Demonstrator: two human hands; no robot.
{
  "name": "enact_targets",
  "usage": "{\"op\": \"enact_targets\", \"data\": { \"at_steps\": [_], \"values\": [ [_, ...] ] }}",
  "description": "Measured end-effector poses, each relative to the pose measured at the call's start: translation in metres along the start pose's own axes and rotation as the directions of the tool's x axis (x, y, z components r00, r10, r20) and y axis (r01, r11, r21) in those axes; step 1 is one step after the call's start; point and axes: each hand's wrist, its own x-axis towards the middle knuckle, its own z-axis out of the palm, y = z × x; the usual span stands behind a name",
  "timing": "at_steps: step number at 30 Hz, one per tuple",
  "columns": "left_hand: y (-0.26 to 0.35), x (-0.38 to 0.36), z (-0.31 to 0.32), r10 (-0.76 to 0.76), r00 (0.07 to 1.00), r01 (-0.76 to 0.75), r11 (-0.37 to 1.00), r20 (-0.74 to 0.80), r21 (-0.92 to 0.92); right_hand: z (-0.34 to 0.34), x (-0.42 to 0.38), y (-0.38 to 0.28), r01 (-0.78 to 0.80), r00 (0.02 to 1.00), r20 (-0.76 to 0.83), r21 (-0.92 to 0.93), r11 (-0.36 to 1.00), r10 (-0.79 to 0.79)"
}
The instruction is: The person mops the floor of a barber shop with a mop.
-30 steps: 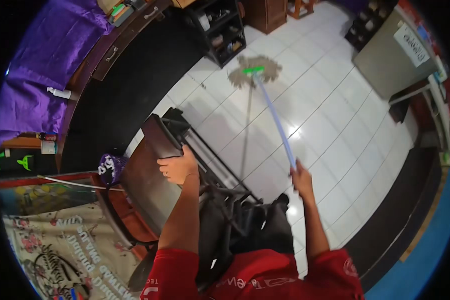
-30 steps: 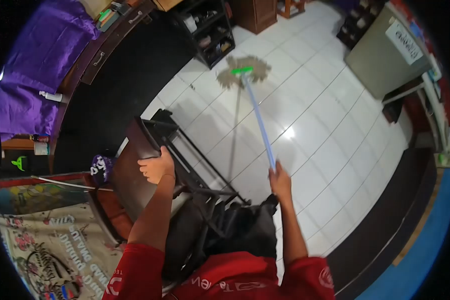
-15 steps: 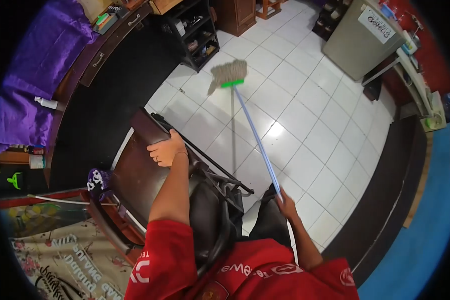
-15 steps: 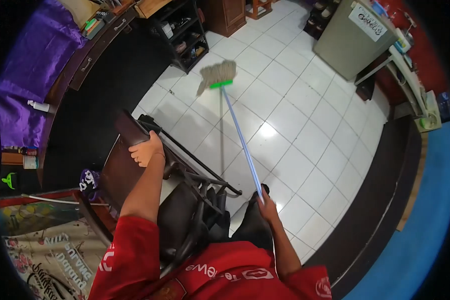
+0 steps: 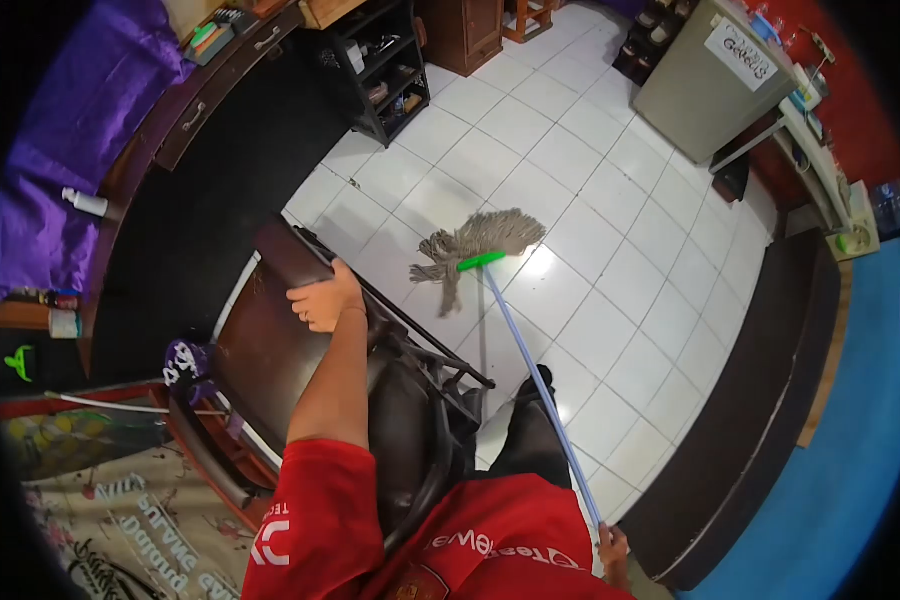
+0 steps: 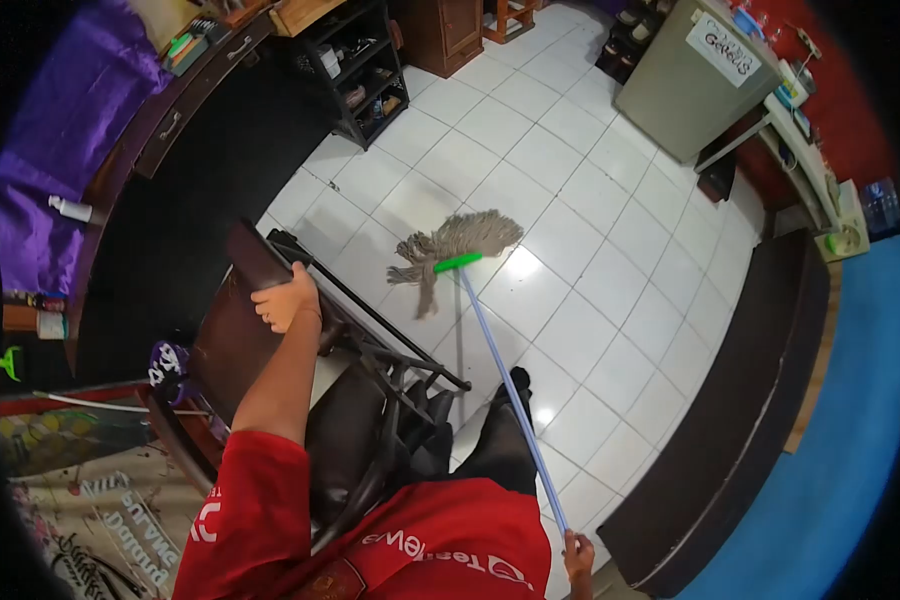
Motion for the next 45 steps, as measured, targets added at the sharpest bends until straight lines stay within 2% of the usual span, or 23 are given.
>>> {"op": "enact_targets", "data": {
  "at_steps": [3,5,6,7,12,13,15,16,18,22,24,25,26,28,29,31,32,33,34,38,42,44,45],
  "values": [
    [0.003,0.008,0.001,-0.035,0.999,0.035,0.998,-0.015,0.056,0.062,0.043,-0.057,0.072,0.997,0.029,0.004,0.997,-0.072],
    [0.008,0.012,0.003,-0.005,0.999,0.009,0.997,-0.047,0.077,0.129,0.099,-0.081,0.272,0.953,-0.122,-0.070,0.960,-0.279],
    [0.008,0.015,0.007,-0.036,0.998,0.040,0.995,-0.052,0.088,0.149,0.119,-0.122,0.201,0.978,-0.051,-0.056,0.978,-0.204],
    [0.010,0.018,0.010,-0.059,0.997,0.065,0.992,-0.059,0.104,0.175,0.137,-0.164,0.287,0.945,-0.162,-0.003,0.958,-0.283],
    [0.016,0.021,0.017,-0.050,0.996,0.055,0.996,-0.080,0.064,0.294,0.253,-0.329,0.391,0.920,-0.163,0.339,0.856,-0.356],
    [0.016,0.025,0.021,-0.014,0.996,0.019,0.998,-0.083,0.061,0.293,0.256,-0.367,0.293,0.947,-0.023,0.472,0.831,-0.321],
    [0.017,0.040,0.028,-0.043,0.992,0.044,0.999,-0.119,0.005,0.294,0.267,-0.415,0.523,0.851,-0.159,0.351,0.777,-0.500],
    [0.019,0.046,0.031,-0.014,0.993,0.013,1.000,-0.114,-0.008,0.287,0.263,-0.423,0.517,0.855,-0.186,0.365,0.774,-0.484],
    [0.020,0.050,0.033,-0.051,0.989,0.046,0.998,-0.140,-0.040,0.258,0.261,-0.430,0.544,0.838,-0.049,0.177,0.820,-0.544],
    [0.020,0.050,0.023,-0.059,0.995,0.056,0.997,-0.085,-0.044,0.219,0.235,-0.313,0.639,0.768,-0.107,0.191,0.745,-0.632],
    [0.017,0.050,0.020,-0.057,0.996,0.055,0.998,-0.066,-0.040,0.190,0.204,-0.221,0.512,0.829,0.061,0.314,0.799,-0.555],
    [0.018,0.051,0.020,-0.038,0.997,0.036,0.999,-0.066,-0.030,0.190,0.197,-0.162,0.622,0.758,-0.054,0.358,0.696,-0.650],
    [0.018,0.052,0.019,-0.034,0.999,0.033,0.999,-0.039,-0.014,0.159,0.160,-0.122,0.576,0.809,-0.053,0.278,0.769,-0.586],
    [0.018,0.052,0.021,-0.045,0.998,0.045,0.999,-0.047,-0.001,0.118,0.103,-0.018,0.282,0.952,0.089,0.106,0.953,-0.292],
    [0.020,0.052,0.021,-0.049,0.997,0.049,0.999,-0.065,-0.002,0.095,0.064,0.021,0.093,0.995,0.049,-0.002,0.996,-0.092],
    [0.022,0.052,0.018,-0.044,0.998,0.045,0.999,-0.053,0.010,0.061,-0.007,0.100,-0.259,0.964,-0.065,0.010,0.966,0.259],
    [0.022,0.050,0.018,-0.041,0.998,0.042,0.999,-0.043,0.015,0.047,-0.029,0.152,-0.305,0.946,-0.168,-0.184,0.934,0.276],
    [0.024,0.050,0.021,-0.042,0.998,0.042,0.999,-0.044,0.016,0.019,-0.054,0.132,-0.477,0.863,-0.330,-0.286,0.831,0.382],
    [0.024,0.050,0.023,-0.045,0.997,0.047,0.999,-0.061,0.027,-0.001,-0.062,0.131,-0.565,0.816,-0.363,-0.335,0.754,0.451],
    [0.027,0.046,0.022,-0.027,0.998,0.030,0.998,-0.058,0.047,0.005,-0.049,0.125,-0.589,0.793,-0.420,-0.349,0.728,0.441],
    [0.025,0.049,0.026,-0.016,0.998,0.019,0.999,-0.062,0.050,0.057,0.050,0.081,-0.630,0.695,-0.334,0.144,0.763,0.637],
    [0.026,0.051,0.026,-0.026,0.997,0.030,0.998,-0.074,0.058,0.100,0.122,0.067,-0.405,0.829,-0.342,0.178,0.897,0.442],
    [0.027,0.050,0.027,-0.026,0.997,0.030,0.998,-0.070,0.059,0.106,0.153,0.017,-0.357,0.885,-0.223,0.235,0.904,0.408]
  ]
}}
